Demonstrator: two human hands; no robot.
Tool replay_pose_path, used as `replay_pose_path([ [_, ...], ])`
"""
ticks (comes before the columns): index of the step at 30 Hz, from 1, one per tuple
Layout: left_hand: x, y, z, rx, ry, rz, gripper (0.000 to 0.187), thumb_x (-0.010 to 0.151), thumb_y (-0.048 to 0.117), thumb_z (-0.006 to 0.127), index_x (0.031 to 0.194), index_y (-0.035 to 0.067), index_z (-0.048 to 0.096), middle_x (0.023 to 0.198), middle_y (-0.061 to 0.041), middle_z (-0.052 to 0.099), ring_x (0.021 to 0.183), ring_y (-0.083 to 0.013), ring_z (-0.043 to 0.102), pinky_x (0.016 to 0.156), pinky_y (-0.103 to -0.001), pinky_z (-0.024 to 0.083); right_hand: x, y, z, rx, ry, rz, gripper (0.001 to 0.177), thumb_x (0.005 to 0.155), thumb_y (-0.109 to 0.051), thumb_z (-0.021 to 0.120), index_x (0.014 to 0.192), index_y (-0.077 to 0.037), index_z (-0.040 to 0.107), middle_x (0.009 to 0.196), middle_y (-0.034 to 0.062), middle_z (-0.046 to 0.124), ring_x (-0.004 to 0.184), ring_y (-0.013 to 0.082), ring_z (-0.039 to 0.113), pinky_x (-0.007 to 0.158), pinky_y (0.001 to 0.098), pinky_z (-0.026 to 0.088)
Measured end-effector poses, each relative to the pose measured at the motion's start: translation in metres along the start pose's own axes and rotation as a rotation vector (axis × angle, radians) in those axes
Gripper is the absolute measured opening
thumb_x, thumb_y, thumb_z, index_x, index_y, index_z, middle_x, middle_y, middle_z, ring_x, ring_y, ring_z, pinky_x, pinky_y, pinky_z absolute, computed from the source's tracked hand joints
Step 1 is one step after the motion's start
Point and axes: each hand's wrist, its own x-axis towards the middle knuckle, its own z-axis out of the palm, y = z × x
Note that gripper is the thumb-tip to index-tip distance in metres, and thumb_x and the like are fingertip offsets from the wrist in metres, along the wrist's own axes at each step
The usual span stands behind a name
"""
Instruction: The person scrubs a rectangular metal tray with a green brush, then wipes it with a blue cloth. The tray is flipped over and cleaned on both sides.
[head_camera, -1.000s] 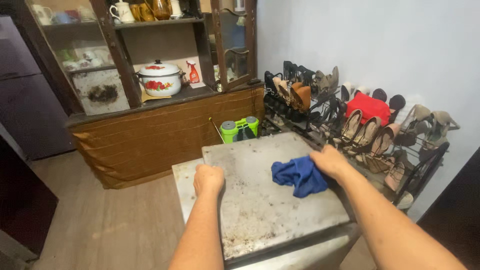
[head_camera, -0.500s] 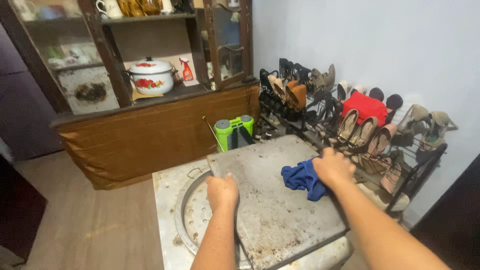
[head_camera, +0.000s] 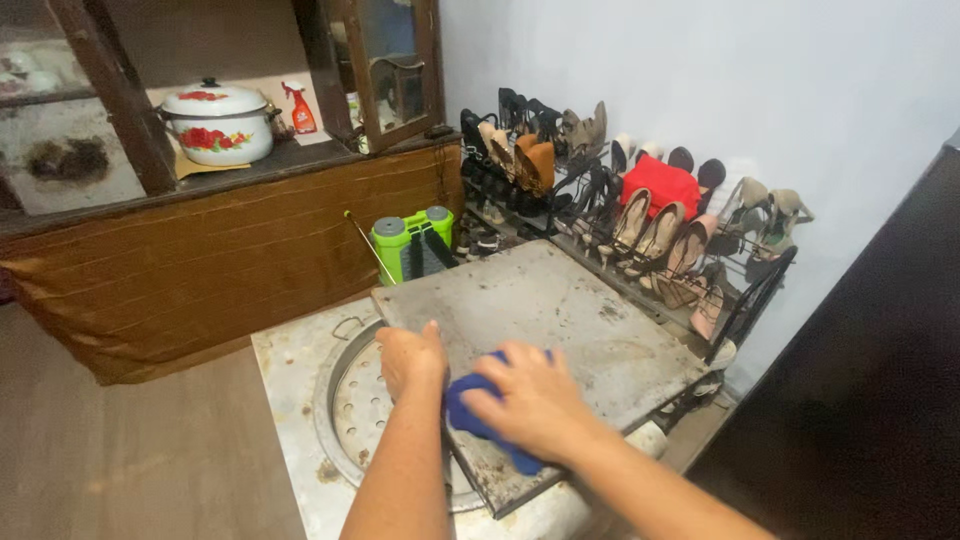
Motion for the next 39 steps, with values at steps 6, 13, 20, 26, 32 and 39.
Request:
replay_pose_path([
  [6,-0.009,-0.002,-0.003,-0.002,-0.013,0.064,0.056,0.092,0.039,0.073,0.122,-0.001,0.05,0.12,-0.026,0.068,0.115,-0.0435,0.065,0.096,-0.052,0.052,0.001,0.136,-0.019,-0.393,0.0,0.274,0.038,0.091,-0.047,0.055,0.12,-0.026,0.068,0.128,0.0046,0.063,0.122,0.0288,0.056,0.097,0.0527,0.042],
  [13,-0.014,0.005,-0.003,0.025,0.006,0.065,0.057,0.094,0.041,0.07,0.124,-0.003,0.048,0.121,-0.028,0.067,0.114,-0.0445,0.065,0.096,-0.052,0.052,0.041,0.127,0.016,-0.284,0.25,0.402,0.046,0.094,-0.051,0.054,0.129,-0.023,0.064,0.131,0.0133,0.06,0.118,0.0413,0.055,0.097,0.0562,0.045],
  [20,-0.016,0.007,0.001,0.121,0.057,0.072,0.048,0.1,0.042,0.057,0.121,-0.002,0.051,0.124,-0.026,0.064,0.113,-0.0429,0.065,0.095,-0.052,0.052,0.124,0.03,0.054,0.048,0.169,-0.096,0.041,0.094,-0.051,0.054,0.121,-0.022,0.068,0.124,0.0102,0.063,0.118,0.0385,0.054,0.098,0.0553,0.044],
  [26,-0.016,0.01,0.004,0.209,0.063,0.035,0.046,0.101,0.043,0.052,0.12,0.001,0.053,0.12,-0.024,0.068,0.111,-0.0415,0.068,0.094,-0.051,0.054,0.205,0.124,0.048,-0.229,-0.003,0.13,0.046,0.098,-0.054,0.045,0.125,-0.024,0.067,0.13,0.0097,0.062,0.121,0.0367,0.057,0.094,0.0568,0.046],
  [32,-0.009,0.013,0.005,0.257,0.058,0.038,0.042,0.105,0.041,0.044,0.12,0.002,0.053,0.118,-0.025,0.069,0.111,-0.042,0.068,0.095,-0.052,0.053,0.232,0.155,0.044,-0.356,0.206,0.512,0.046,0.1,-0.055,0.046,0.125,-0.023,0.07,0.129,0.0116,0.065,0.122,0.037,0.057,0.097,0.0528,0.046],
  [39,-0.007,0.011,0.008,0.249,0.038,0.037,0.038,0.106,0.034,0.039,0.122,0.001,0.052,0.122,-0.026,0.066,0.115,-0.0427,0.065,0.098,-0.053,0.051,0.227,-0.008,0.081,0.095,0.014,0.035,0.047,0.093,-0.056,0.059,0.126,-0.023,0.066,0.132,0.0125,0.058,0.123,0.0414,0.049,0.1,0.0574,0.04],
])
